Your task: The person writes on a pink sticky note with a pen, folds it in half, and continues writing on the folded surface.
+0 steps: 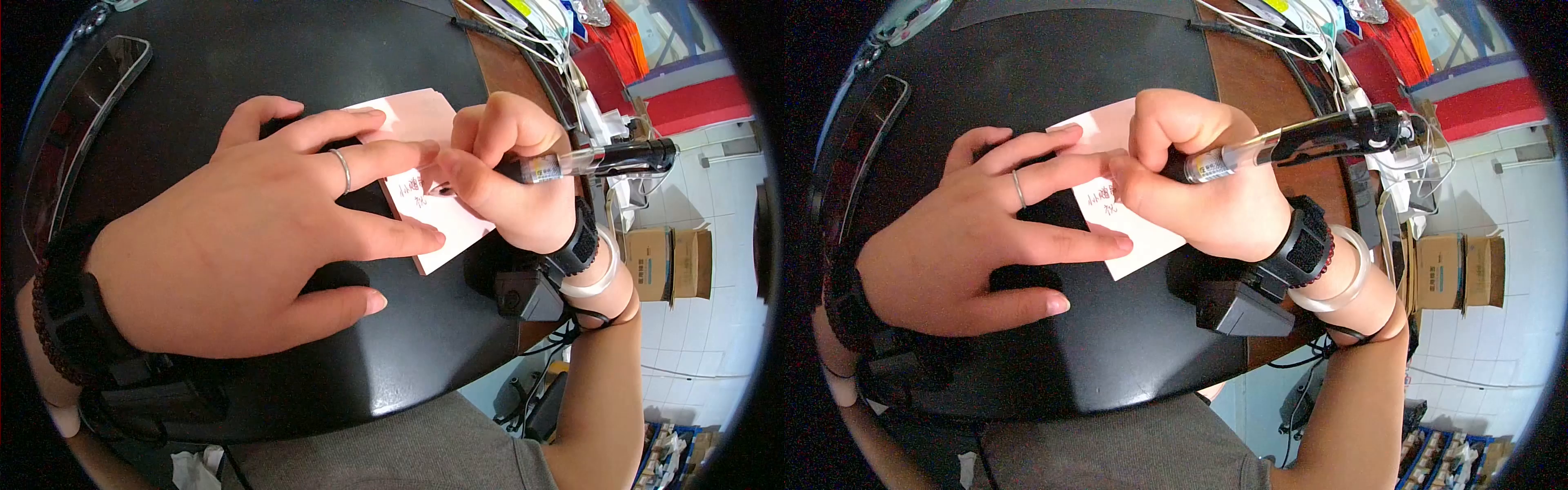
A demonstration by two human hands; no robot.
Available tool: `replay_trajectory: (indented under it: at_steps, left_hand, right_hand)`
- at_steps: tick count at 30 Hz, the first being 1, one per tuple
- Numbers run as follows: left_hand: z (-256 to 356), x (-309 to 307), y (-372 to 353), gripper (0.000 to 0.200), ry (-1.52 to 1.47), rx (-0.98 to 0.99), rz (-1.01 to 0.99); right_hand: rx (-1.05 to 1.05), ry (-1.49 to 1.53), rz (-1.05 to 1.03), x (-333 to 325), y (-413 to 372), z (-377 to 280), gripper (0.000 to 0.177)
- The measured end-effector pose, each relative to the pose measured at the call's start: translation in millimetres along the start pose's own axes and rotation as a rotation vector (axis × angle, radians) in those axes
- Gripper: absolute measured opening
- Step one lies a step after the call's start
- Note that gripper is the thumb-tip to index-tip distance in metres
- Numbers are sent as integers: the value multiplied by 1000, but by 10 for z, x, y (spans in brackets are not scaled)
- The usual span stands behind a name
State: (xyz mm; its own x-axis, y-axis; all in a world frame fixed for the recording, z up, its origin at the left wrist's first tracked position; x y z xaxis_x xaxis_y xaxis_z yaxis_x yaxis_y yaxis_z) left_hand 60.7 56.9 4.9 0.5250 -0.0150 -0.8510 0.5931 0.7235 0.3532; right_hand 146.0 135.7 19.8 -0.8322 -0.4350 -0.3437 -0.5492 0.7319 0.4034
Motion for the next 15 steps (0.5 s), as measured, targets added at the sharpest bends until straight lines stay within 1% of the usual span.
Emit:
replay_trajectory:
  at_steps: [3,5,8,15]
  left_hand:
    - [-8,0,-2,47,2,-4,-5]
    - [-9,4,-4,47,-3,-2,4]
    - [-4,-4,-3,46,-4,-3,2]
    - [-5,-6,-3,45,-1,5,5]
  right_hand:
    - [2,16,-37,28,-11,-16,28]
    - [36,-13,5,2,0,4,29]
    - [-4,-4,-16,10,0,-19,29]
    - [10,-38,-15,5,-1,-26,30]
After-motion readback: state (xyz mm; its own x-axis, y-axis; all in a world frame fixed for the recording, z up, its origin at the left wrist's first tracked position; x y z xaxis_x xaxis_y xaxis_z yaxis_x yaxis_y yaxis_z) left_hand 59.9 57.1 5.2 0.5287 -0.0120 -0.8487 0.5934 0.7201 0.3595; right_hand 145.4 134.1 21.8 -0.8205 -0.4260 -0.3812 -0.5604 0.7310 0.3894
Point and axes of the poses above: each hand's wrist, its own y-axis towards the middle knuckle, its own x-axis out of the palm, z = x × y, the point moved 9 cm from there along y, towards the middle knuckle, and after that the axes turned 12 degrees about z, right-handed, at the moved point
